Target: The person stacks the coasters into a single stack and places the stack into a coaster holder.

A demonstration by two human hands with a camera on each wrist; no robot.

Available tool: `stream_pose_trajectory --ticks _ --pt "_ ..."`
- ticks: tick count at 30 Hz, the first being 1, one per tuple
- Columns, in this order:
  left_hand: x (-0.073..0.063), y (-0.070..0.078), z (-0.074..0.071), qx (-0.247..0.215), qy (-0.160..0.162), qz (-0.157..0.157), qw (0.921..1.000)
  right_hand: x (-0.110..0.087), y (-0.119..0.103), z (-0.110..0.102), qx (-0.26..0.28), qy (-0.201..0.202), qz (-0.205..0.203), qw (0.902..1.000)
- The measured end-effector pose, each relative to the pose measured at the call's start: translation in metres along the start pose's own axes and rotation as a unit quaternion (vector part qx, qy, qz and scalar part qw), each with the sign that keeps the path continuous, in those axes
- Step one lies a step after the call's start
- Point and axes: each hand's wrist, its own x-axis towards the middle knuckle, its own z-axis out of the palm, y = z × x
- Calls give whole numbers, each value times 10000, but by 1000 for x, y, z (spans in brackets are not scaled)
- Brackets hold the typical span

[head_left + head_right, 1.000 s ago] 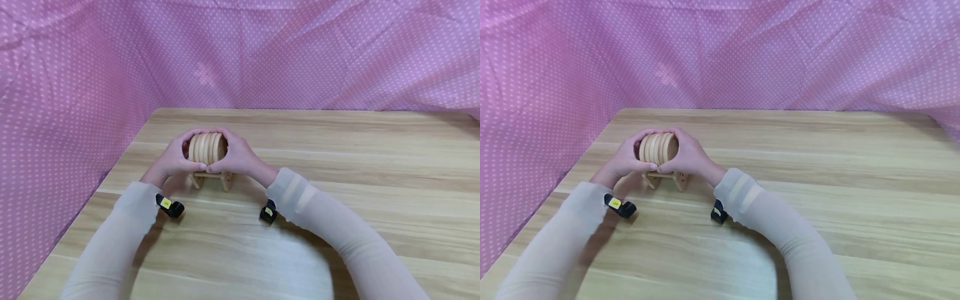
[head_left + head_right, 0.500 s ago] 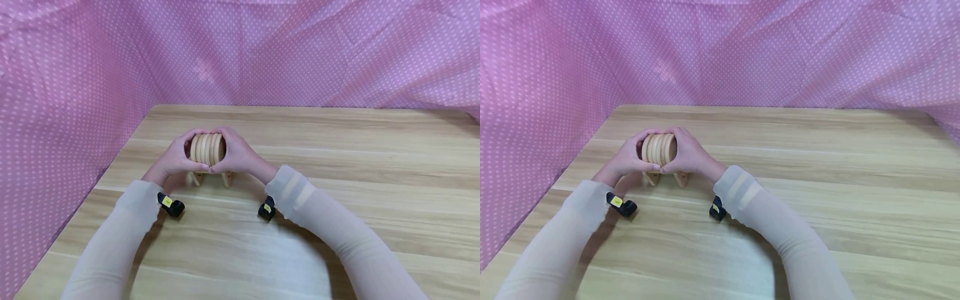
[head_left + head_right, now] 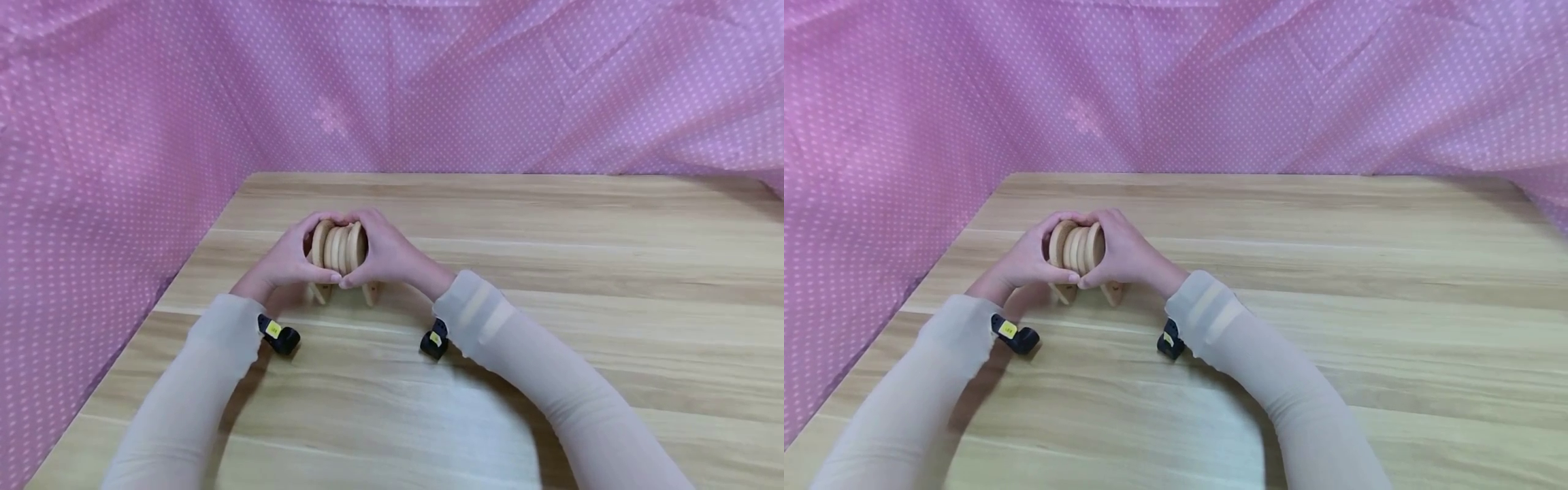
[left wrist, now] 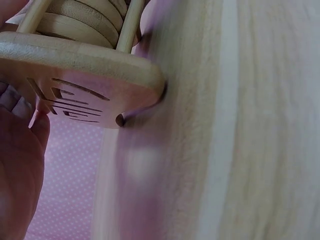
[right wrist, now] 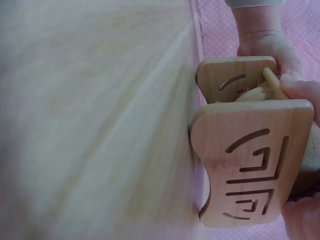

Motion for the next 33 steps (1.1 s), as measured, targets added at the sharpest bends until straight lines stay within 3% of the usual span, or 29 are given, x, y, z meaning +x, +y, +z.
stream_pose_trajectory --ticks 3,11,19,28,33 --pt "1 0 0 77 -47 76 9999 0 0 0 -14 37 10 10000" --pt "0 -3 2 -410 -97 151 9990 -1 0 2 -102 -46 43 9999" --pt "-1 -3 2 -439 -77 116 9989 -1 0 2 -51 -59 -30 10000" --pt "-8 4 3 124 69 -233 9996 -5 -2 2 55 -184 78 9998" --pt "-4 32 13 606 482 -386 9962 -20 -2 -14 231 75 399 9989"
